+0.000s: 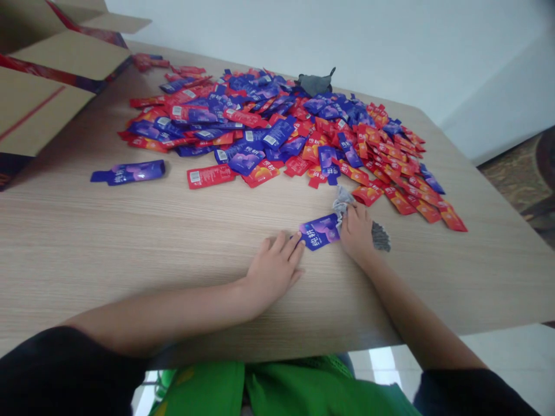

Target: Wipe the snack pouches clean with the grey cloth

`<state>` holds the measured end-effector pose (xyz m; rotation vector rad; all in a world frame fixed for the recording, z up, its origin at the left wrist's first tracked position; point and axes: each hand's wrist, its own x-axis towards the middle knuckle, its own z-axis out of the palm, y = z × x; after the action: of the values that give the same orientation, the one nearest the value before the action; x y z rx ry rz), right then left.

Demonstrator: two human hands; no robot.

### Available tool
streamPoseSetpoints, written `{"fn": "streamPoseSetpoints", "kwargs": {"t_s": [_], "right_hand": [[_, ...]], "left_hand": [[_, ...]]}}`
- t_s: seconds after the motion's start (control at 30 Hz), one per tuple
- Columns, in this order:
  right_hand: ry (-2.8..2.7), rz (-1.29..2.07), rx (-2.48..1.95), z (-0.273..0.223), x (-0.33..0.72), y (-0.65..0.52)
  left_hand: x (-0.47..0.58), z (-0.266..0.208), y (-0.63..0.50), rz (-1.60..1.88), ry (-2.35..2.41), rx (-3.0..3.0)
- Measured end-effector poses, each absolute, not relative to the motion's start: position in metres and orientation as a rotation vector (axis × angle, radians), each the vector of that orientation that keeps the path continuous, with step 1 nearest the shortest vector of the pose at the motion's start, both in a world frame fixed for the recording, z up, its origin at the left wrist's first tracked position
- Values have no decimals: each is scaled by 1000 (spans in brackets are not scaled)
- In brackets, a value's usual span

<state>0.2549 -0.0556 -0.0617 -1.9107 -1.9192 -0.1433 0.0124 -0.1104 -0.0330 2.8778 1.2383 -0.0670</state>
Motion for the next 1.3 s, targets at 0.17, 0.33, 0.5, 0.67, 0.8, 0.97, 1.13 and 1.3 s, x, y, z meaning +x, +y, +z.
{"fn": "streamPoseSetpoints", "kwargs": {"t_s": [0.17,0.33,0.5,0.67,0.8,0.97,1.13,1.3], "right_hand": [[-1899,-37,-1595,-38,221,-64],[-2331,-15,-1625,-43,181,-68],[-2347,-158,-1760,-58,193,-66],[-2302,-215,-1822,-56,203,-66],[-2256,-229,-1858,-57,207,-65],[-2130,-248,-1927,-65,232,-62],[-2032,-193,-2035,-68,262,-55],[-2082,-130,-1957,-68,248,-57]], "left_hand": [[12,-32,-110,-51,1228,2880],[11,-33,-111,-66,1246,2868],[11,-35,-107,-48,1212,2885],[13,-33,-104,-55,1225,2883],[13,-32,-104,-58,1230,2901],[14,-34,-104,-41,1232,2911],[15,-29,-103,-34,1238,2902],[10,-27,-106,-50,1331,2848]]}}
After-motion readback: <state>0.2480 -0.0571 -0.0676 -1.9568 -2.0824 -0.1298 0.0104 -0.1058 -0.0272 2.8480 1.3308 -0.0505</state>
